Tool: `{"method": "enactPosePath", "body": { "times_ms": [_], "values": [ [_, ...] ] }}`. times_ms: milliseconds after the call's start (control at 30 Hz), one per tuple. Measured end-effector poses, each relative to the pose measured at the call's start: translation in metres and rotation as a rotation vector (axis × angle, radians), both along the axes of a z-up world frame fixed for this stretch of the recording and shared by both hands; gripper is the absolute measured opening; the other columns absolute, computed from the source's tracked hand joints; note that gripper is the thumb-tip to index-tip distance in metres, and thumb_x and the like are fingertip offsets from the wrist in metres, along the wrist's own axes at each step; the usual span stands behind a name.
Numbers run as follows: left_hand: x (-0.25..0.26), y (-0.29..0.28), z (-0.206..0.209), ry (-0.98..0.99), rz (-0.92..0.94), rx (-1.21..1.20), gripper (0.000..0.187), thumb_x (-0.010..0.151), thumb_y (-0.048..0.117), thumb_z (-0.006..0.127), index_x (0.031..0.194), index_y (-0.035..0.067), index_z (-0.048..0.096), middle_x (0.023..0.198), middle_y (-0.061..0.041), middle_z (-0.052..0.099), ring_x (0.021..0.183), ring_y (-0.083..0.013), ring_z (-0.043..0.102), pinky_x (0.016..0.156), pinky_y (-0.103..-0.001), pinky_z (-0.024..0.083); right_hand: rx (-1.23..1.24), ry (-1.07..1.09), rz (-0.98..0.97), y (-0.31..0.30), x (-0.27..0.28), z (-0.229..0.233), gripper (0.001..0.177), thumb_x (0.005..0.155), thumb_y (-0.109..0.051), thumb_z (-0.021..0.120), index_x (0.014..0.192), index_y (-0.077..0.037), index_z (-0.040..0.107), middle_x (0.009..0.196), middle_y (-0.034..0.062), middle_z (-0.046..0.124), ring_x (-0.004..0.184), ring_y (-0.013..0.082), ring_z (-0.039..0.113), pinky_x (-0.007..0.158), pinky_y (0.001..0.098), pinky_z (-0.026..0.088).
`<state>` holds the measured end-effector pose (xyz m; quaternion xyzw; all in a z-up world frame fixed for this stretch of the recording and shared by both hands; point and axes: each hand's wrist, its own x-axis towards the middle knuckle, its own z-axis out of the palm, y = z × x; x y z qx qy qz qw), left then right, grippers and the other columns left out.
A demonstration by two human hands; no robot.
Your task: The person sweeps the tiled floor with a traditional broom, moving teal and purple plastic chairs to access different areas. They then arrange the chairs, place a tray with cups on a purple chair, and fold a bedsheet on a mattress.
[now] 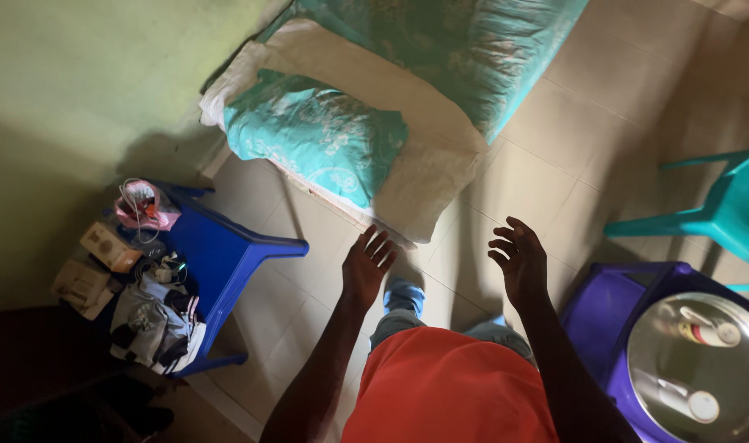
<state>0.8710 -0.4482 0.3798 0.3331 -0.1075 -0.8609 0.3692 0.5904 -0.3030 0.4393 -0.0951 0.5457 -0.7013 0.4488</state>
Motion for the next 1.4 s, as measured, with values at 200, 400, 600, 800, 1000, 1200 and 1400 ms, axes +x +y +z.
{"method": "enactPosePath", "body": {
  "times_ms": [200, 400, 600, 800, 1000, 1200, 1400],
  "values": [
    [0.001, -0.020, -0.030, -0.044, 0.109, 0.045, 0.055, 0.103, 0.037, 0.051, 0.151, 0.009, 0.045, 0.136, -0.012, 0.057, 0.118, -0.0238, 0.057, 0.105, -0.044, 0.048, 0.046, 0.004, 0.065, -0.043, -0.033, -0.016, 0.044, 0.103, -0.032, 0.058, 0.138, -0.005, 0.053, 0.118, 0.0115, 0.065, 0.100, 0.0222, 0.064, 0.085, 0.0382, 0.055],
    [-0.035, -0.025, -0.113, -0.185, 0.218, 0.099, 0.059, 0.099, 0.035, 0.057, 0.150, 0.008, 0.047, 0.133, -0.013, 0.060, 0.112, -0.0244, 0.061, 0.097, -0.042, 0.050, 0.105, 0.047, 0.178, -0.089, -0.100, -0.082, 0.045, 0.104, -0.032, 0.059, 0.139, -0.004, 0.053, 0.117, 0.0128, 0.064, 0.098, 0.0228, 0.065, 0.083, 0.0378, 0.055],
    [-0.089, -0.004, -0.244, -0.386, 0.356, 0.193, 0.054, 0.097, 0.029, 0.063, 0.143, 0.004, 0.052, 0.127, -0.013, 0.064, 0.108, -0.0240, 0.063, 0.093, -0.040, 0.053, 0.224, 0.077, 0.457, -0.142, -0.150, -0.198, 0.043, 0.104, -0.028, 0.057, 0.139, -0.003, 0.054, 0.113, 0.0113, 0.065, 0.096, 0.0210, 0.066, 0.082, 0.0374, 0.057],
    [-0.157, -0.006, -0.435, -0.792, 0.386, 0.144, 0.046, 0.096, 0.023, 0.071, 0.132, -0.005, 0.064, 0.116, -0.020, 0.068, 0.104, -0.0275, 0.066, 0.089, -0.040, 0.055, 0.494, 0.189, 0.818, -0.189, -0.168, -0.356, 0.047, 0.096, -0.022, 0.061, 0.138, 0.000, 0.055, 0.121, 0.0118, 0.069, 0.101, 0.0192, 0.071, 0.085, 0.0349, 0.059],
    [-0.199, -0.042, -0.514, -1.558, 0.510, -0.171, 0.083, 0.074, 0.026, 0.097, 0.128, -0.015, 0.049, 0.119, -0.030, 0.058, 0.104, -0.0470, 0.062, 0.086, -0.055, 0.051, 1.015, 0.207, 0.613, -0.185, -0.123, -0.505, 0.087, 0.081, -0.024, 0.090, 0.149, -0.018, 0.036, 0.135, 0.0066, 0.050, 0.114, 0.0194, 0.051, 0.085, 0.0482, 0.049],
    [-0.168, -0.022, -0.479, -1.573, 0.126, 0.042, 0.046, 0.090, 0.040, 0.085, 0.098, -0.001, 0.067, 0.092, -0.024, 0.070, 0.091, -0.0406, 0.067, 0.080, -0.047, 0.052, 0.560, -0.159, 0.596, -0.136, -0.031, -0.563, 0.048, 0.087, -0.018, 0.083, 0.128, -0.005, 0.062, 0.107, 0.0065, 0.070, 0.089, 0.0171, 0.067, 0.067, 0.0365, 0.057],
    [-0.086, 0.012, -0.432, -1.430, 0.000, 0.061, 0.031, 0.093, 0.033, 0.076, 0.108, 0.006, 0.071, 0.098, -0.017, 0.075, 0.091, -0.0343, 0.071, 0.081, -0.044, 0.054, 0.676, 0.145, 0.648, -0.061, 0.006, -0.554, 0.045, 0.088, -0.018, 0.081, 0.121, 0.002, 0.058, 0.102, 0.0157, 0.065, 0.086, 0.0253, 0.062, 0.072, 0.0380, 0.051]
  ]
}}
